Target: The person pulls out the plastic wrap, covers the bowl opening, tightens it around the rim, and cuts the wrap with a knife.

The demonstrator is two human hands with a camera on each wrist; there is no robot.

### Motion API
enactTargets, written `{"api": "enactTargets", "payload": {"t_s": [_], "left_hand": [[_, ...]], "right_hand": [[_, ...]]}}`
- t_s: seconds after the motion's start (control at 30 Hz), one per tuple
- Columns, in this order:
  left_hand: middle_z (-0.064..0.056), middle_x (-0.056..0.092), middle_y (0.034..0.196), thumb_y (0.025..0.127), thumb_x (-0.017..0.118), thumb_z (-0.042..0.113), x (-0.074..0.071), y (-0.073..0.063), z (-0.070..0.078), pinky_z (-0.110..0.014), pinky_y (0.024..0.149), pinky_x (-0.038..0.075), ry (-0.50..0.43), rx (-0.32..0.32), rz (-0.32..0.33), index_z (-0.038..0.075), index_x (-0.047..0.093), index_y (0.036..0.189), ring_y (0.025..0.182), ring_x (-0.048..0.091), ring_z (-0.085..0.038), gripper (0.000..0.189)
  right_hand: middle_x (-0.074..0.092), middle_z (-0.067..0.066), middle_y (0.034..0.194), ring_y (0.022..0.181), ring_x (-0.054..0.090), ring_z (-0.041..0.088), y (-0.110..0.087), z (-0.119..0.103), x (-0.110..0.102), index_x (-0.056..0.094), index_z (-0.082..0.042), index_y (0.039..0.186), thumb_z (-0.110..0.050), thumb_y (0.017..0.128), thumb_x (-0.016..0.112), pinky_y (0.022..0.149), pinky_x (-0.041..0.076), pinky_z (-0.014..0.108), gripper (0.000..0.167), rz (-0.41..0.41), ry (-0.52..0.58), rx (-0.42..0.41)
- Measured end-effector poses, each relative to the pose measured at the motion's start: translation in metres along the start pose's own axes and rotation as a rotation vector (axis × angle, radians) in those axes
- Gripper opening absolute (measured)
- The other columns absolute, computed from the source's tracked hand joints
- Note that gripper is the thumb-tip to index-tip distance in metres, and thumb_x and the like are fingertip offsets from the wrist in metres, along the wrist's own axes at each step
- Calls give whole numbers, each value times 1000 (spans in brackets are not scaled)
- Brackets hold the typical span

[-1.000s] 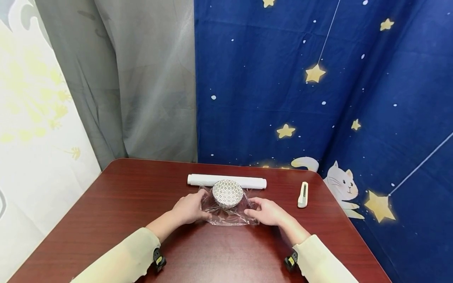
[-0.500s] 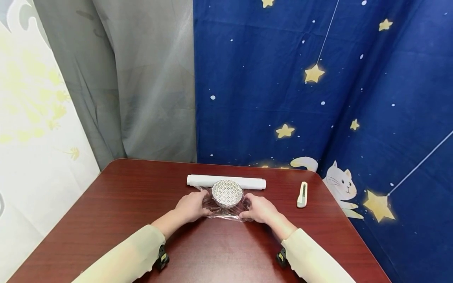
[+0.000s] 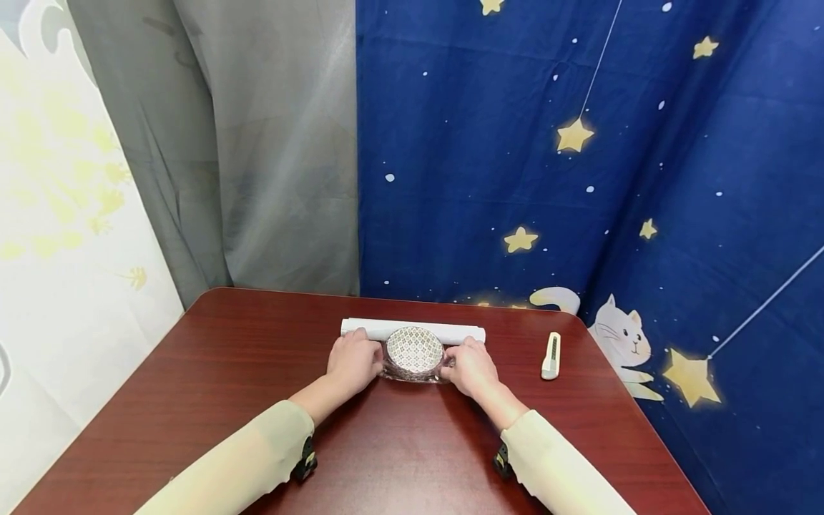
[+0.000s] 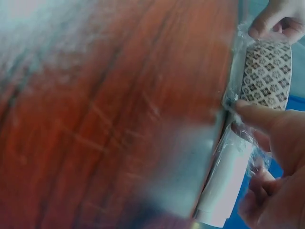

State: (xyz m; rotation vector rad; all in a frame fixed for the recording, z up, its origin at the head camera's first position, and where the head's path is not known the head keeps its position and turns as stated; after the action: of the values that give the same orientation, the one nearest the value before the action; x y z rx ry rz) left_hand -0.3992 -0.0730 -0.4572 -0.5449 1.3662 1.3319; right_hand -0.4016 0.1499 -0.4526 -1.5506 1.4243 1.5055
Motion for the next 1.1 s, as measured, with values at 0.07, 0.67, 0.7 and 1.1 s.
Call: {"api": "enactTargets", "payload": {"t_s": [0.07,0.67,0.7,1.1], "left_hand": [[0,67,80,86,83,21,15,4,-8,-49,69,55,-48,-44,-48,25,71,76,79,66,-25,16],[-5,79,78,94,66,10,36,4,-24,-30,68,55,-615,-233,-144,2,77,101,73,75,-15,16],[-8,80,79,96,64,9,29,0,-20,-29,68,57,-672,-283,-158,-1,77,103,73,77,-18,18],[-16,80,90,109,50,11,43,-8,-27,-27,68,66,-1149,-618,-166,-10,73,109,76,80,-17,31]], "right_hand": [[60,4,95,100,53,31,-1,-2,-2,83,-26,84,-27,82,89,88,52,48,7,17,-31,11],[70,6,98,94,66,22,14,29,48,72,-9,116,-25,87,87,86,56,44,37,-100,140,-11],[71,5,98,92,66,21,15,33,53,69,-7,118,-24,87,87,85,56,43,40,-98,149,-4],[76,3,96,92,72,27,15,26,36,78,-21,105,-28,93,86,76,58,47,16,-52,99,77]]}}
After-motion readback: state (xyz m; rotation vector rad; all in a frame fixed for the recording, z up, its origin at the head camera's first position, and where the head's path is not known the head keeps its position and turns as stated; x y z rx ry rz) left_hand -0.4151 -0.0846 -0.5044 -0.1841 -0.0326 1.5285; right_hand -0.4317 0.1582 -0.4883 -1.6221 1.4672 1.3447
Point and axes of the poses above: each hand's wrist, its own y-axis towards the middle knuckle, its own x-axis out of the palm, z = x × y, the point moved 9 cm from there along y, towards the middle knuckle
